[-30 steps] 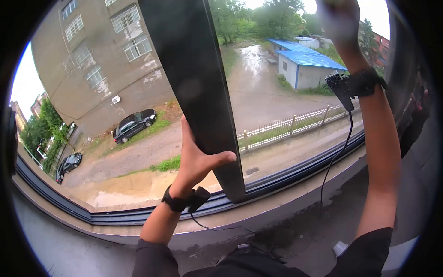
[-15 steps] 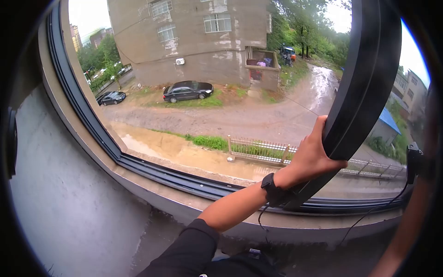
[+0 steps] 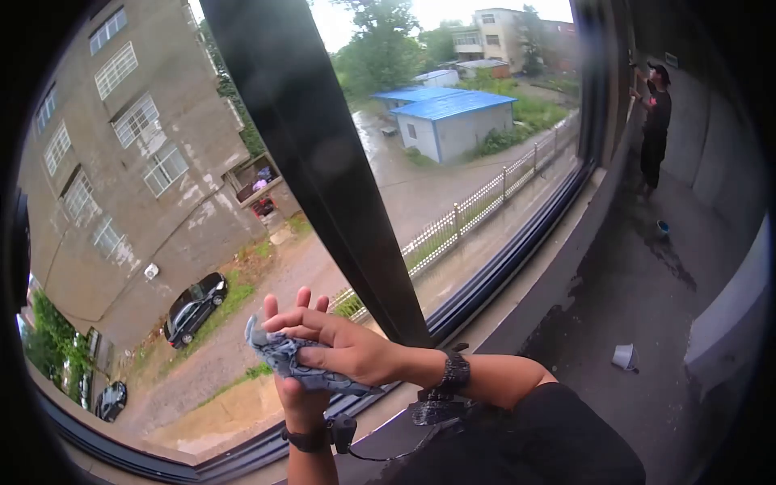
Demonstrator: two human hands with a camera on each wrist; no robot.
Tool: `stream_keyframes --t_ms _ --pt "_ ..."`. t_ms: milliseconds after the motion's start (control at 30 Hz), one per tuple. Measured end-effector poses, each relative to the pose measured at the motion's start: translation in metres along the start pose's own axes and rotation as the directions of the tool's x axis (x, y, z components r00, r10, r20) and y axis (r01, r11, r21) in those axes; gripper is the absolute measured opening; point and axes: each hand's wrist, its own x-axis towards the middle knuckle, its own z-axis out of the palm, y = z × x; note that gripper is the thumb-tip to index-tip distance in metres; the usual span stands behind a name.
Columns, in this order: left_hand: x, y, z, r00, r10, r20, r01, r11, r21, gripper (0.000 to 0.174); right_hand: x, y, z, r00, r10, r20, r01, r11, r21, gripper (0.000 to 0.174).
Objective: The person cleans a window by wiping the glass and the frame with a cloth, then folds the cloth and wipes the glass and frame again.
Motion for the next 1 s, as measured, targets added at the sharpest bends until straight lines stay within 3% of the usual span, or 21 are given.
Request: stream_keyframes --t_ms 67,133,167,200,267,300,333,400,433,467,533,600,633,700,733,767,800,833,867,933,1000 --pt "-0.030 0.009 0.000 0.960 -0.146 -0.239 0.148 0.989 -0.010 0.086 -0.003 0.031 0.019 0.990 -0.106 -0.096 0.076 0.959 -0.274 0.038" --pt "-0.043 0.009 -0.015 0.925 -0.323 -0.199 0.282 0.936 -0.209 0.077 -0.005 0.065 0.022 0.923 -0.368 -0.110 0.264 0.815 -0.517 0.036" --pt "-0.046 0.010 -0.016 0.918 -0.346 -0.192 0.291 0.919 -0.265 0.064 -0.006 0.068 0.019 0.894 -0.439 -0.088 0.289 0.715 -0.636 0.038" --pt "-0.052 0.013 -0.023 0.914 -0.357 -0.193 0.304 0.917 -0.258 0.064 -0.011 0.063 0.018 0.891 -0.442 -0.101 0.286 0.721 -0.631 0.038" --pt "-0.054 0.027 -0.045 0.893 -0.285 -0.349 0.391 0.875 0.286 0.055 -0.027 0.043 0.009 0.813 -0.581 -0.034 0.169 0.291 -0.942 0.038" --pt "-0.041 0.047 -0.048 0.825 -0.437 -0.358 0.532 0.814 0.232 0.036 -0.036 0.041 -0.002 0.788 -0.612 -0.069 0.171 0.325 -0.930 0.038" --pt "-0.020 0.049 -0.059 0.837 -0.332 -0.434 0.497 0.793 0.351 0.033 -0.047 0.040 -0.009 0.768 -0.613 -0.188 0.115 0.421 -0.900 0.035" --pt "0.035 0.054 -0.087 0.934 -0.107 -0.342 0.307 0.730 0.611 0.024 -0.068 0.042 -0.022 0.719 -0.629 -0.296 -0.056 0.372 -0.926 0.040" --pt "0.066 0.054 -0.109 0.950 -0.038 -0.309 0.274 0.572 0.773 0.019 -0.074 0.046 -0.027 0.695 -0.625 -0.355 -0.153 0.354 -0.923 0.046" --pt "0.094 0.051 -0.119 0.952 -0.119 -0.281 0.299 0.547 0.782 0.021 -0.078 0.051 -0.032 0.664 -0.625 -0.411 -0.246 0.336 -0.909 0.054" --pt "0.137 0.030 -0.128 0.918 -0.301 -0.258 0.383 0.506 0.772 0.026 -0.086 0.074 -0.045 0.699 -0.510 -0.501 -0.380 0.329 -0.865 0.086" --pt "0.146 0.010 -0.140 0.871 -0.475 -0.124 0.456 0.689 0.563 0.028 -0.088 0.083 -0.050 0.742 -0.487 -0.461 -0.391 0.245 -0.887 0.094" --pt "0.156 0.002 -0.149 0.874 -0.472 -0.118 0.447 0.683 0.577 0.028 -0.089 0.084 -0.051 0.746 -0.487 -0.454 -0.373 0.259 -0.891 0.097" --pt "0.173 -0.008 -0.148 0.704 -0.679 0.209 0.644 0.734 0.217 0.031 -0.091 0.082 -0.052 0.756 -0.466 -0.459 -0.376 0.266 -0.888 0.097" --pt "0.178 -0.006 -0.138 0.699 -0.683 0.212 0.643 0.730 0.234 0.031 -0.092 0.080 -0.053 0.772 -0.438 -0.460 -0.381 0.261 -0.887 0.097" --pt "0.177 0.001 -0.094 0.602 -0.769 0.213 0.516 0.579 0.631 0.034 -0.094 0.081 -0.054 0.782 -0.432 -0.449 -0.375 0.248 -0.893 0.097" --pt "0.178 0.004 -0.051 0.517 -0.840 0.163 0.264 0.338 0.903 0.038 -0.095 0.081 -0.056 0.772 -0.451 -0.449 -0.376 0.246 -0.893 0.097" --pt "0.180 0.006 -0.021 0.362 -0.931 0.047 0.433 0.212 0.876 0.069 -0.096 0.083 -0.057 0.779 -0.440 -0.447 -0.374 0.246 -0.894 0.097" --pt "0.187 0.009 -0.022 0.363 -0.930 0.047 0.423 0.210 0.882 0.069 -0.096 0.085 -0.055 0.788 -0.426 -0.445 -0.372 0.245 -0.895 0.097" --pt "0.206 0.019 -0.028 0.349 -0.931 0.110 0.712 0.340 0.614 0.053 -0.094 0.086 -0.053 0.778 -0.435 -0.454 -0.370 0.267 -0.890 0.098" --pt "0.239 0.044 -0.027 0.482 -0.857 0.181 0.729 0.507 0.460 0.050 -0.092 0.085 -0.052 0.776 -0.418 -0.472 -0.386 0.276 -0.880 0.099"
